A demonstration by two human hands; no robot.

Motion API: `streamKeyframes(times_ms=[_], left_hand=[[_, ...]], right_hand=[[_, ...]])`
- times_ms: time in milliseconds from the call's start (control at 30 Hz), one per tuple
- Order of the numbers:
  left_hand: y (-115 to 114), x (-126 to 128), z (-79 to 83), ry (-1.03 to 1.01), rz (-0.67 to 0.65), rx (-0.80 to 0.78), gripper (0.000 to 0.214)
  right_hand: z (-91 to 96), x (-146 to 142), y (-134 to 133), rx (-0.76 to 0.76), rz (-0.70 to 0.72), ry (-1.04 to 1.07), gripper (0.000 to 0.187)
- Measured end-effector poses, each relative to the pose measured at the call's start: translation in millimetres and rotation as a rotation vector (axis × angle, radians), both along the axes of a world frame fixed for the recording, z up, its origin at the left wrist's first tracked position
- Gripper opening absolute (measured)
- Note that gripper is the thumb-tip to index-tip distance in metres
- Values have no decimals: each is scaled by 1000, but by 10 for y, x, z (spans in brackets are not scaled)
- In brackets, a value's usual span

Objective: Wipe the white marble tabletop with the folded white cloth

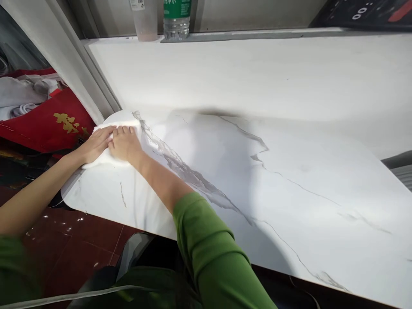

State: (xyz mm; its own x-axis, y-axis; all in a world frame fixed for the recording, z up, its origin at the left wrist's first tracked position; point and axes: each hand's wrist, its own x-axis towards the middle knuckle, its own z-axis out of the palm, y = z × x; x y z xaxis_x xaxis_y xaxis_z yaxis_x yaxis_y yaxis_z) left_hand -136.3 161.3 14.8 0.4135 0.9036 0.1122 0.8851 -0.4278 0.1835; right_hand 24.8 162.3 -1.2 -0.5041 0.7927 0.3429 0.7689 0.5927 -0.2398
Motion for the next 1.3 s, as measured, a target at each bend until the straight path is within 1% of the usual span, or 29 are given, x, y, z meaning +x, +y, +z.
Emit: streamKeyframes(times_ms=[100, 167, 200, 267, 367, 467, 567, 633, 733, 867, 933, 967, 1033, 1100, 1133, 1200, 1300], left_hand=[[502, 248, -26, -2, -30, 15, 53], [740, 420, -48, -3, -45, 30, 51], [823, 499, -58, -5, -50, 32, 50], [919, 627, -77, -11, -65, 29, 49], [917, 741, -98, -28, -87, 33, 48], [764, 802, -111, -27, -77, 32, 50], [449, 868, -113, -10, -65, 23, 53], [144, 919, -111, 5, -54, 27, 54], [-421, 989, -106, 24, -42, 42, 56], [-1186, 1081, -107, 5, -115, 56, 57], [-1469, 1142, -110, -15, -140, 73, 57], [-1567, 1176, -111, -21, -150, 80, 57], [-1668, 1244, -115, -23, -176, 87, 57], [-1644, 1313, -124, -17, -208, 88, 57], [-1590, 1348, -132, -15, -218, 88, 57], [-1409, 1428, -150, -14, -220, 89, 57], [-986, 1588, -169, -12, -194, 80, 56]], right_hand=[[-61, 190, 488, -5, -48, 3, 45], [-119, 343, 716, 10, -71, 22, 44], [-147, 418, 795, 17, -79, 31, 44], [-186, 548, 882, 24, -94, 40, 45], [-196, 672, 868, 13, -119, 28, 46], [-168, 747, 717, 10, -116, 19, 45], [-130, 837, 429, 28, -96, 18, 46], [-100, 912, 149, 35, -68, 8, 47], [-63, 1029, -383, 42, -16, -8, 49], [-52, 1190, -1131, 45, -12, -12, 53], [-54, 1272, -1427, 45, 7, -17, 55], [-53, 1310, -1540, 47, 16, -24, 55], [-50, 1376, -1677, 57, 24, -49, 56], [-49, 1430, -1685, 61, 18, -79, 58], [-52, 1456, -1636, 55, 10, -87, 58], [-65, 1516, -1439, 22, -13, -78, 57], [-94, 1637, -945, -72, -68, -12, 51]])
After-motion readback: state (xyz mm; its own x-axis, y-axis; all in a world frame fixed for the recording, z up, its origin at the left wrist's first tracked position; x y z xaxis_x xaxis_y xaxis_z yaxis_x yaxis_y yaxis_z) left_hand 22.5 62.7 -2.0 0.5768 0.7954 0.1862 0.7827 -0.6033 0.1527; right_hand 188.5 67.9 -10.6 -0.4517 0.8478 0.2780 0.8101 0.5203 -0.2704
